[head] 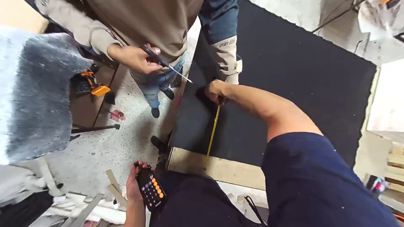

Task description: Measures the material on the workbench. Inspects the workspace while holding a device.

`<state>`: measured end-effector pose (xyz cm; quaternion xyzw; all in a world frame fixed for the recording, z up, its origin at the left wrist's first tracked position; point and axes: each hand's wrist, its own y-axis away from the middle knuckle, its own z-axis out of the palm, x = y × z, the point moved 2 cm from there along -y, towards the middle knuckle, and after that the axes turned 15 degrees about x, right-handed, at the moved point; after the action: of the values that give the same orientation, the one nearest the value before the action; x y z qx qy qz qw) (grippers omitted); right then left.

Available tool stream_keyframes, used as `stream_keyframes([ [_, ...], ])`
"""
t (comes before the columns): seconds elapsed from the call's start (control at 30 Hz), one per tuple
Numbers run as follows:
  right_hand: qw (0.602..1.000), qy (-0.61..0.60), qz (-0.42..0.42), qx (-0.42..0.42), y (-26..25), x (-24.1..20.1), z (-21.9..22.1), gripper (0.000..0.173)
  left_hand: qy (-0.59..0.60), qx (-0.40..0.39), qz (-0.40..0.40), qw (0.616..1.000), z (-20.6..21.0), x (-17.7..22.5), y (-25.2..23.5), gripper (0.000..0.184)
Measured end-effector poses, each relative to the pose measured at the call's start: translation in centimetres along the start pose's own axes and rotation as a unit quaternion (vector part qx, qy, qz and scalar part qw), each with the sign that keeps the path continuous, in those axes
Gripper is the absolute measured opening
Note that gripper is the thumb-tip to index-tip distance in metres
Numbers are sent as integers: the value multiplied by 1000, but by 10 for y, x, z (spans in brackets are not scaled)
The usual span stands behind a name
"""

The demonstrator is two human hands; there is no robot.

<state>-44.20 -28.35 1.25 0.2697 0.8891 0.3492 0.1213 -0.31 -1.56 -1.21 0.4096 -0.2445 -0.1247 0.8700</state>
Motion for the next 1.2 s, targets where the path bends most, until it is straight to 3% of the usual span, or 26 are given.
stream_keyframes([
  [0.03, 990, 117, -82, -9, 5, 1, 0, 14, -9, -5, 0, 1000, 4, 3, -4, 45],
  [0.07, 950, 259, -174, -17, 2, 3, 5, 9, -23, -2, 5, 1000, 9, 6, -7, 46],
  [0.1, 895, 374, -242, -17, -6, 6, 11, 14, -38, 1, 13, 999, 14, 9, -12, 47],
  [0.13, 867, 421, -265, -20, -12, 9, 12, 26, -44, -4, 17, 999, 18, 11, -18, 47],
  [0.17, 869, 415, -268, -21, -16, 14, 9, 37, -50, -9, 18, 999, 20, 13, -23, 46],
  [0.27, 913, 266, -309, -18, -7, 43, -6, 59, -71, -2, 27, 997, 34, 15, -32, 46],
  [0.37, 956, 46, -289, 21, 16, 84, 6, 43, -94, 2, 39, 995, 39, 13, -37, 46],
  [0.47, 965, -200, -160, -62, 64, 120, 45, 38, -93, 0, 40, 995, 43, 7, -38, 41],
  [0.6, 875, -437, -11, -209, 131, 150, 136, 34, -206, -26, 22, 978, 50, -10, -32, 30],
  [0.67, 812, -504, -9, -296, 163, 147, 174, 40, -316, -43, -32, 947, 61, -28, -31, 29],
  [0.73, 772, -547, -36, -321, 192, 133, 203, 45, -403, -73, -119, 905, 70, -50, -36, 31],
  [0.77, 775, -555, -63, -295, 201, 124, 211, 47, -435, -89, -158, 882, 75, -60, -43, 31],
  [0.83, 826, -521, -135, -169, 211, 110, 218, 58, -483, -120, -211, 841, 81, -76, -56, 33],
  [0.93, 923, -313, -213, 66, 214, 101, 216, 85, -514, -166, -257, 801, 95, -89, -59, 34],
  [1.03, 931, -246, -235, 131, 215, 98, 209, 96, -513, -210, -275, 785, 108, -97, -52, 33],
  [1.2, 895, -297, -298, 149, 210, 99, 213, 102, -537, -215, -246, 778, 108, -103, -49, 36],
])
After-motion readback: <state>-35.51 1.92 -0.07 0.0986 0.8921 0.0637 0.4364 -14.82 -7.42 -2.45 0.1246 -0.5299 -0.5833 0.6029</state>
